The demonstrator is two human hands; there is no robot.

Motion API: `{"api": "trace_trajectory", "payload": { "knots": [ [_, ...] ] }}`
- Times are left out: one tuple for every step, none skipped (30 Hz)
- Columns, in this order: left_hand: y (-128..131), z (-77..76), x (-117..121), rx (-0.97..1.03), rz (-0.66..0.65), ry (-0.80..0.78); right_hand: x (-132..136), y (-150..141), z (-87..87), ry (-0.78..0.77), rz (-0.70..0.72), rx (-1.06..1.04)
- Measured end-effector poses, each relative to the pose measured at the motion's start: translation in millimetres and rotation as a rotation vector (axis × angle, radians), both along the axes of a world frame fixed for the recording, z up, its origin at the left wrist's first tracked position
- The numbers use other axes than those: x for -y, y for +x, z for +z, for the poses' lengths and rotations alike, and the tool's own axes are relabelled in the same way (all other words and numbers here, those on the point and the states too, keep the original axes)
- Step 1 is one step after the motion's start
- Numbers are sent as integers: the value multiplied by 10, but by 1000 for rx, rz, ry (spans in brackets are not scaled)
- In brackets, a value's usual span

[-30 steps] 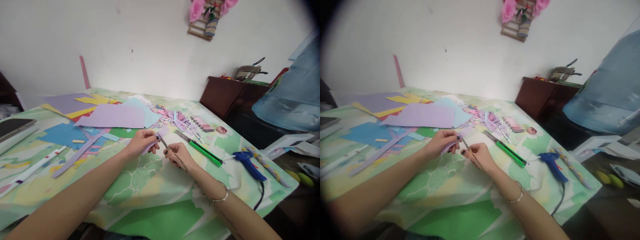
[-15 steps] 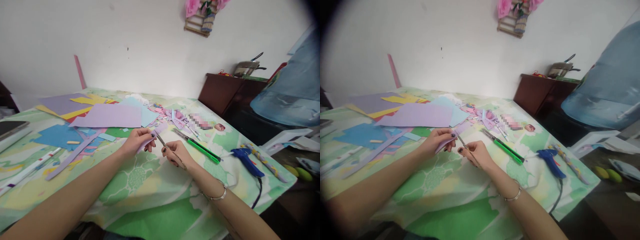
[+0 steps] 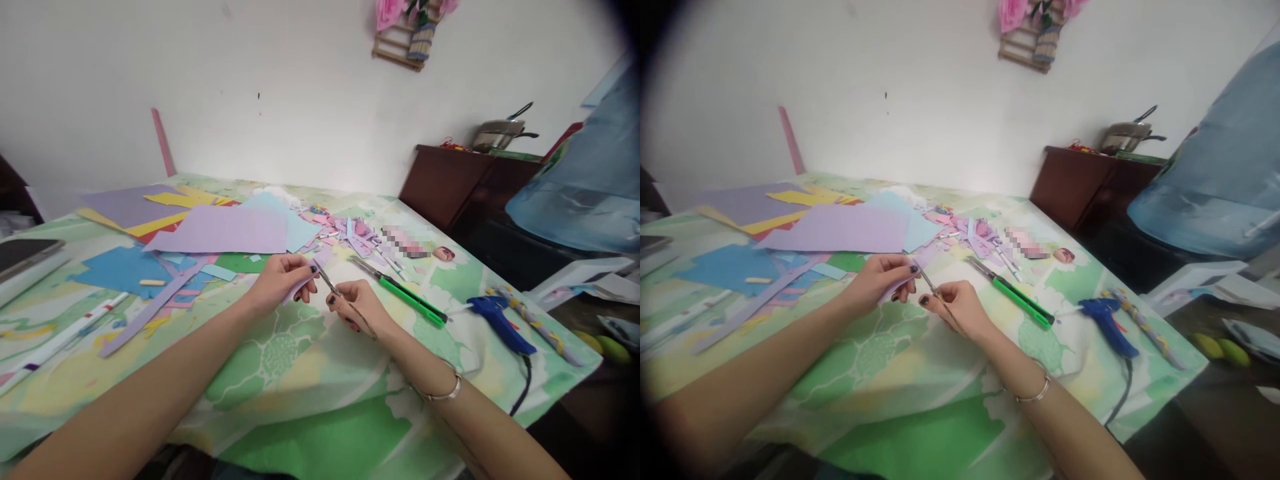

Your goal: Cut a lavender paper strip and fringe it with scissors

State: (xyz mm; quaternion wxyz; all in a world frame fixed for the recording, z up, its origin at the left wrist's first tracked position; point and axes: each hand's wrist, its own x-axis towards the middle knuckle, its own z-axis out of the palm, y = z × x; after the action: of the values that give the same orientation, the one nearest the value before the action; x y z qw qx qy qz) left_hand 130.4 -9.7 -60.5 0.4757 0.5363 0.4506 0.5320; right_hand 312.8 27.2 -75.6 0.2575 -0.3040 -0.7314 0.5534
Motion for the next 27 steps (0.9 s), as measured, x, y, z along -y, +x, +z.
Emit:
{"api": "trace_trajectory", "payload": {
  "knots": [
    [1,-3,1,0,-5,0,1,-1,0,-2,-1,0],
    [0,-5,3,0,-9,-1,2,-1,1,-7,-3,1],
    [0,-8,5,2,-12,-4,3,-2,2,-14,-5,2],
    [0,-10,6,2,-13,-5,5,-4,3,-21,-8,3],
    [0,-12,8,3,-12,-6,7,-6,5,-26,-12,3],
    [0,-12,9,3,-10,-7,8,-8,7,-31,-18,4],
    [2,-11,10,3,-10,-7,10,-11,8,-35,-22,7],
    [4,-10,10,3,-10,-7,10,-14,8,-39,-25,8],
    [7,-8,10,1,-13,-6,10,-17,7,-41,-28,9],
    [9,-6,10,0,-16,-6,9,-19,4,-41,-32,10],
    [12,-6,9,-2,-19,-7,7,-21,0,-38,-34,10],
    [13,-6,9,-3,-21,-9,5,-23,-5,-33,-36,10],
    [14,-6,8,-4,-21,-11,3,-23,-11,-26,-38,9],
    [14,-7,7,-4,-20,-13,2,-23,-16,-21,-39,9],
    [14,-8,6,-4,-21,-14,0,-22,-20,-19,-40,9],
    [13,-9,5,-6,-21,-14,0,-20,-22,-18,-41,10],
    [13,-9,5,-10,-20,-14,0,-19,-22,-18,-43,13],
    [13,-8,5,-15,-18,-14,0,-18,-21,-19,-45,17],
    [14,-7,6,-20,-16,-16,0,-17,-19,-18,-46,23],
    [16,-5,7,-24,-13,-17,0,-17,-17,-16,-47,29],
    [17,-3,8,-27,-9,-19,0,-17,-14,-13,-48,33],
    [19,-1,10,-28,-7,-21,0,-17,-12,-12,-49,36],
    [20,-1,11,-28,-7,-23,0,-17,-11,-11,-52,40],
    [20,-1,12,-28,-8,-24,1,-18,-10,-12,-56,42],
    [19,-3,12,-28,-9,-25,2,-18,-10,-14,-60,44],
    [17,-5,12,-26,-11,-26,4,-18,-10,-17,-64,46],
    [14,-8,11,-24,-15,-25,5,-18,-10,-18,-69,50]
  ]
}}
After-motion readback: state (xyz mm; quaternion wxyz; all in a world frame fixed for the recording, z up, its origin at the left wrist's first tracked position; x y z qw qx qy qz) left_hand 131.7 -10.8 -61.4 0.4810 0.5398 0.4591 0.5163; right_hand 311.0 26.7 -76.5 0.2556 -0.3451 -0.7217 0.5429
